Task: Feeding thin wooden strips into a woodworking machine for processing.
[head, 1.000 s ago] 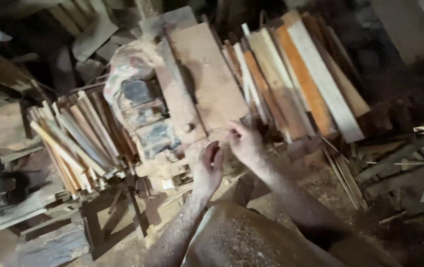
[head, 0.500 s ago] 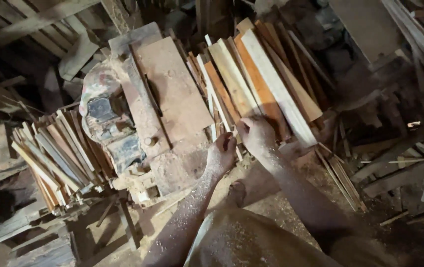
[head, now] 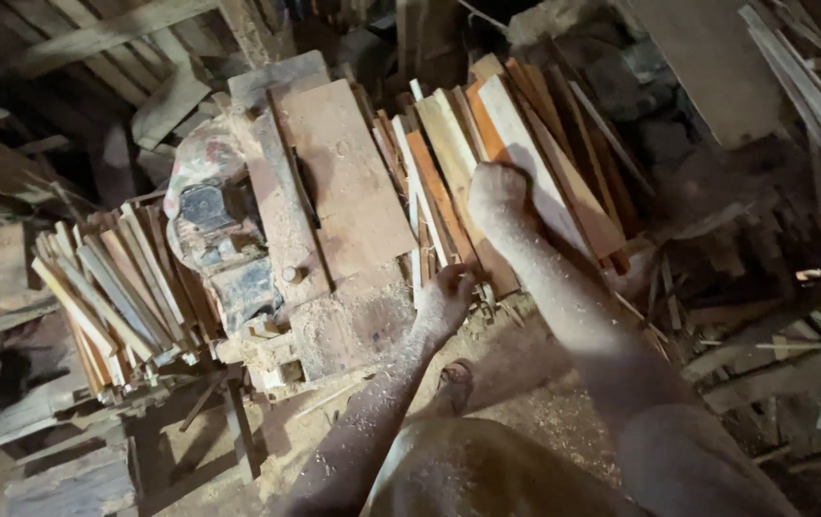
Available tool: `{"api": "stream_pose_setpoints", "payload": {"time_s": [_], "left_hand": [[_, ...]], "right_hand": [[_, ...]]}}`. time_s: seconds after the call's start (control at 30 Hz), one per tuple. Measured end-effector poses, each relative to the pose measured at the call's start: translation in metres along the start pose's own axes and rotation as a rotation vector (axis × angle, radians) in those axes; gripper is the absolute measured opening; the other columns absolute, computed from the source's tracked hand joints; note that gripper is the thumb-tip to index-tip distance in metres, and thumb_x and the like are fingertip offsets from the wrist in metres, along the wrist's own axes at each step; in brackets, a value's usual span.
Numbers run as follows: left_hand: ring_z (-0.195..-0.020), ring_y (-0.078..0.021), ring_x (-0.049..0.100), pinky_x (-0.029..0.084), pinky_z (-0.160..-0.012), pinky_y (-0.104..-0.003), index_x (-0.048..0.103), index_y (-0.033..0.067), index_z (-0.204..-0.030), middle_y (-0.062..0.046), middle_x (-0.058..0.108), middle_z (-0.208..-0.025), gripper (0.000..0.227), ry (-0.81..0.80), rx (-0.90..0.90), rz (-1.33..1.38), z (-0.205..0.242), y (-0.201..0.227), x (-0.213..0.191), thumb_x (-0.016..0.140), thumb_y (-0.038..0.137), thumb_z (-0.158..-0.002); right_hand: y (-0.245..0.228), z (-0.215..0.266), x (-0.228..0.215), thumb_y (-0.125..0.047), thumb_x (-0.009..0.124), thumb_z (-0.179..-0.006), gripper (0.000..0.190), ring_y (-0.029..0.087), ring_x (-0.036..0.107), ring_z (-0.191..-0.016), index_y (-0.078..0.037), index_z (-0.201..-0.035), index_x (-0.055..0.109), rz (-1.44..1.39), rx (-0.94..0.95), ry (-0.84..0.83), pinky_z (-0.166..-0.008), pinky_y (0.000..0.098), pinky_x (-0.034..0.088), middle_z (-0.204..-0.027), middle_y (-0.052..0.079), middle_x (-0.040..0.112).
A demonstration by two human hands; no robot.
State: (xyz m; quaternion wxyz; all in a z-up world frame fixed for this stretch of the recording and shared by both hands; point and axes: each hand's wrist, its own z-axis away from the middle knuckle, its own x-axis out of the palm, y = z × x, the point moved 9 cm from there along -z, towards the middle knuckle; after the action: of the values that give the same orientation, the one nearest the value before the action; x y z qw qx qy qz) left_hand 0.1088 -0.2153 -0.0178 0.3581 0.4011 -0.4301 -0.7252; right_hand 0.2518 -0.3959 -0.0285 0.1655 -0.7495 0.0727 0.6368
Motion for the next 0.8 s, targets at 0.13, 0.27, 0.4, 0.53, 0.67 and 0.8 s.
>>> {"api": "stream_pose_setpoints", "payload": {"time_s": [0.13,0.27,0.4,0.53,0.67,0.8], "left_hand": [[-0.102,-0.0388,0.072,0.059,-0.086,-0.05,0.068,0.0048,-0.128,-0.023,0.075,-0.101,0.044,0.038,0.028,0.062,0.002,-0.007,-0.009,0.061,0.035,-0.096],[-0.106,-0.0346,0.072,0.057,-0.092,-0.05,0.07,0.0135,-0.126,-0.017,0.076,-0.103,0.046,0.101,0.004,0.069,0.009,0.012,-0.033,0.061,0.046,-0.094],[-0.123,-0.0448,0.061,0.052,-0.104,-0.056,0.049,0.0014,-0.148,-0.031,0.062,-0.131,0.07,0.132,0.033,0.156,0.013,0.05,-0.064,0.062,0.043,-0.093],[-0.134,-0.0458,0.052,0.045,-0.112,-0.055,0.034,-0.0058,-0.154,-0.035,0.052,-0.143,0.077,0.025,0.092,0.292,0.027,0.078,-0.086,0.058,0.043,-0.099],[-0.118,-0.0352,0.067,0.054,-0.1,-0.047,0.052,-0.0012,-0.144,-0.023,0.07,-0.12,0.059,-0.043,0.1,0.37,0.054,0.072,-0.084,0.07,0.026,-0.094],[-0.097,-0.0285,0.071,0.057,-0.088,-0.04,0.061,0.0028,-0.128,-0.018,0.073,-0.099,0.05,0.028,0.033,0.37,0.056,-0.017,-0.09,0.08,0.019,-0.085]], "right_hand": [[-0.001,-0.014,0.01,-0.036,0.069,-0.081,0.02,0.028,0.078,-0.076,-0.019,-0.078,0.079,0.156,-0.042,-0.106,-0.062,0.0404,0.061,-0.071,0.007,0.076],[-0.023,-0.018,-0.049,-0.055,0.074,-0.077,0.038,0.032,0.078,-0.078,-0.018,-0.079,0.08,0.043,0.015,-0.099,-0.064,0.0386,0.061,-0.072,0.007,0.076],[-0.049,-0.014,-0.136,-0.043,0.073,-0.08,0.026,0.038,0.075,-0.084,-0.018,-0.083,0.079,-0.251,-0.058,-0.017,-0.07,0.045,0.059,-0.077,0.013,0.075],[-0.068,-0.003,-0.166,-0.039,0.077,-0.082,0.021,0.018,0.07,-0.071,-0.018,-0.077,0.077,-0.626,-0.229,-0.117,-0.065,0.0326,0.053,-0.067,0.005,0.069],[-0.079,0.035,-0.151,-0.03,0.076,-0.085,0.019,0.016,0.069,-0.066,-0.011,-0.082,0.076,-0.932,-0.036,-0.266,-0.057,0.0306,0.054,-0.069,0.007,0.071],[-0.078,0.077,-0.051,-0.022,0.077,-0.086,0.02,0.024,0.07,-0.065,-0.003,-0.083,0.074,-1.147,0.168,-0.387,-0.059,0.0363,0.06,-0.072,0.013,0.071]]}}
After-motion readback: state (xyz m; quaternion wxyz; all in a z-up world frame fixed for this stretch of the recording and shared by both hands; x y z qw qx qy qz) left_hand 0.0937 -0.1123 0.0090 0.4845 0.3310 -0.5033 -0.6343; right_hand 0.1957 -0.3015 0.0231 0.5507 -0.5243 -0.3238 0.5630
